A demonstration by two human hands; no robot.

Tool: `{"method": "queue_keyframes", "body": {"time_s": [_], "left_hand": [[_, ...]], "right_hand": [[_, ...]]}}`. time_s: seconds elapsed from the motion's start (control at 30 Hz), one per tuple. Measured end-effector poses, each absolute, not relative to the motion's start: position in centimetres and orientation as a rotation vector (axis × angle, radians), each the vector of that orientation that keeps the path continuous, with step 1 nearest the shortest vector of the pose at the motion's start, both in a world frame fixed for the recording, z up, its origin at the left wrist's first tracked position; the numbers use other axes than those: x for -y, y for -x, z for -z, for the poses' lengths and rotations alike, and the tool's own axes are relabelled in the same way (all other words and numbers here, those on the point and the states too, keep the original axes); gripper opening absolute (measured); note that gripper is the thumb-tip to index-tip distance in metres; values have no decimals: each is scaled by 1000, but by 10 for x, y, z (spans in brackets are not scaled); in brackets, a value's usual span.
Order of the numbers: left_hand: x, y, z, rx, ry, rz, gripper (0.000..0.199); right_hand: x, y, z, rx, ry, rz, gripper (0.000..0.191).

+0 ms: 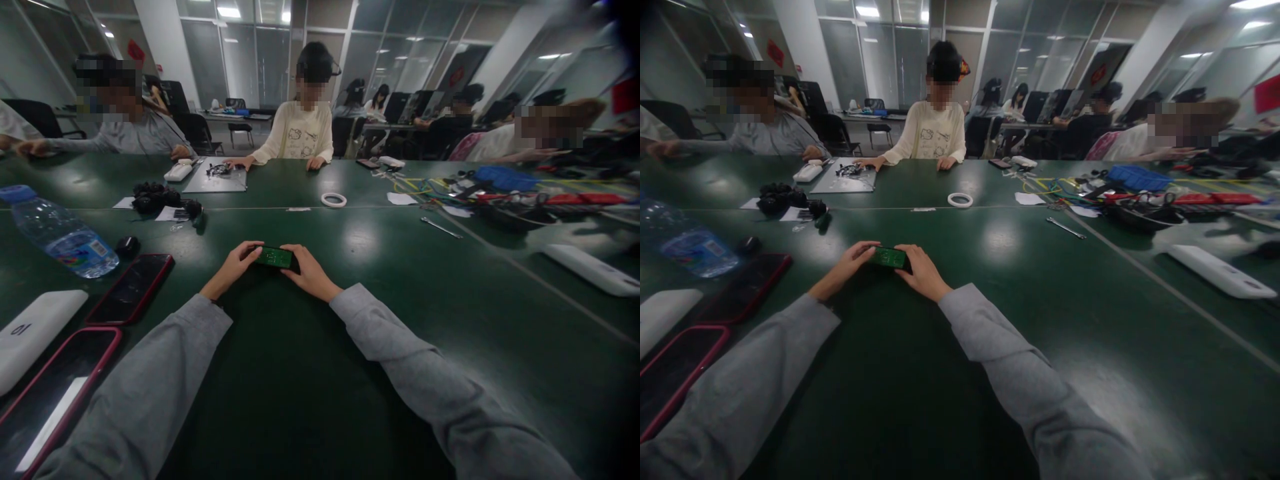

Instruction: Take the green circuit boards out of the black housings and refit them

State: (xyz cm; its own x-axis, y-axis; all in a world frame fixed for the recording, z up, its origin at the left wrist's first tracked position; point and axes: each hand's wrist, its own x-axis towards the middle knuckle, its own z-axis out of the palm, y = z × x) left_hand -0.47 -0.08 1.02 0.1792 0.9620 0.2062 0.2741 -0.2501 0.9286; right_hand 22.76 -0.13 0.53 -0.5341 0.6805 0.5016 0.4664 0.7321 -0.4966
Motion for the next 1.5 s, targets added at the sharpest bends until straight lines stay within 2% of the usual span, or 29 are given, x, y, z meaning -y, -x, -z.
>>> {"method": "queue_keyframes", "body": {"time_s": [0.43, 1.23, 1.5], "left_hand": [[0, 1, -10, -1198, -1625, -1135, 41], [-4, 4, -3, -1219, -1575, -1214, 41], [-5, 5, -1, -1220, -1563, -1220, 39]], "right_hand": [[-6, -230, -1, 2164, 880, -514, 61], [-6, -228, 1, 2137, 947, -491, 48], [-5, -226, 4, 2186, 927, -412, 57]]}}
